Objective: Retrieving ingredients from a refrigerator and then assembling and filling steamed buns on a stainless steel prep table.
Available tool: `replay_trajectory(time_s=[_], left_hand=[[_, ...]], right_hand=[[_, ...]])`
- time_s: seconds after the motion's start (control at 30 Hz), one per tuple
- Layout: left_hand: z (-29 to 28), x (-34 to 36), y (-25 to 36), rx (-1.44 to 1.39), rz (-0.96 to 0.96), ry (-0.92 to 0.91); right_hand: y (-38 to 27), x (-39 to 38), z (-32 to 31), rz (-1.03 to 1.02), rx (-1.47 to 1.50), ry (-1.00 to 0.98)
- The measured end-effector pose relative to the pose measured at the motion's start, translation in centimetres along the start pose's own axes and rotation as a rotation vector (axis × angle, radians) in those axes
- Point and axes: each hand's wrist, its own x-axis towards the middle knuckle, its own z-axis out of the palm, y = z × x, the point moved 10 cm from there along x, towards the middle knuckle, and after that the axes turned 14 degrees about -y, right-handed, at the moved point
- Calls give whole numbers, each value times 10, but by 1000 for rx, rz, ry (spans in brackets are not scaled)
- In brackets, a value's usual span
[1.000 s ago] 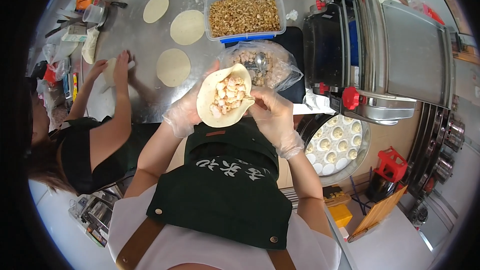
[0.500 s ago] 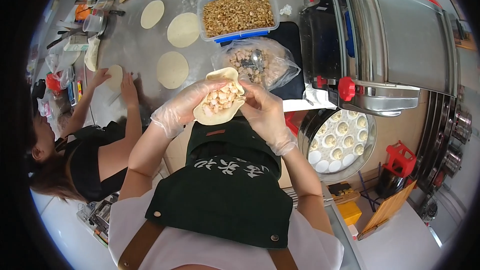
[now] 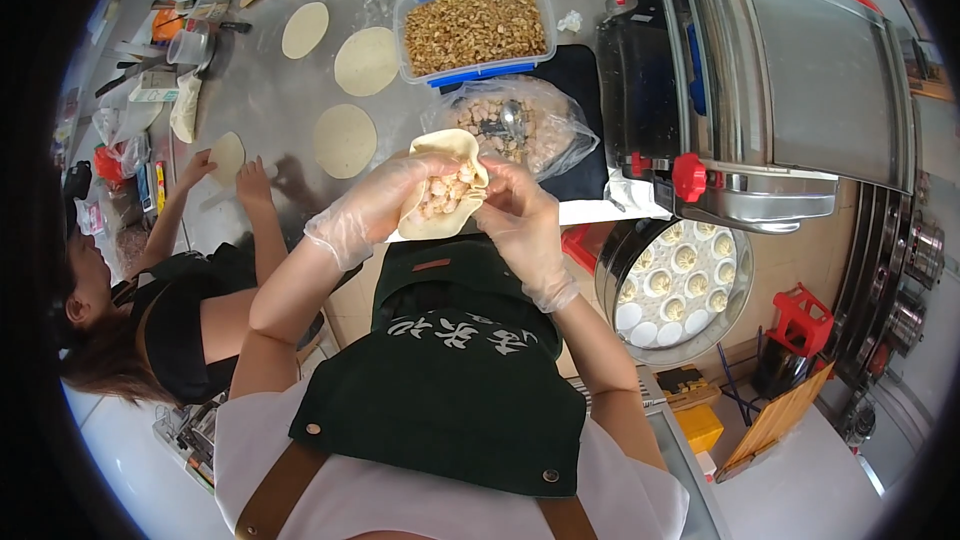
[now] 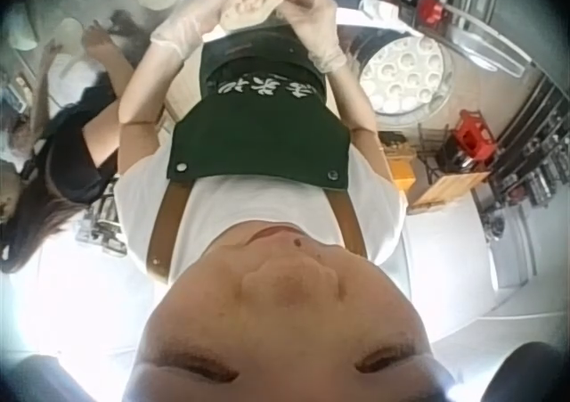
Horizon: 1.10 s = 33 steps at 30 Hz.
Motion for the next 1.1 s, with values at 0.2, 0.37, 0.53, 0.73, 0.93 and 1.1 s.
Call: replay_trajectory(time_s=[0.2,0.37,0.53,0.73,0.93,1.1], left_hand=[[6,1,6,30,36,-22],[13,-4,12,137,-14,16],[11,-6,11,194,-43,14],[14,0,13,229,-14,-18],[15,-2,20,347,-3,20],[28,-6,28,558,-74,-3]], right_hand=[[-8,-6,1,-97,-88,7],[-2,-6,-2,-53,34,41],[2,-4,2,-12,57,-19],[-35,-14,4,-301,-407,45],[-21,-12,-5,-154,-346,125],[1,-3,-11,59,-23,46]])
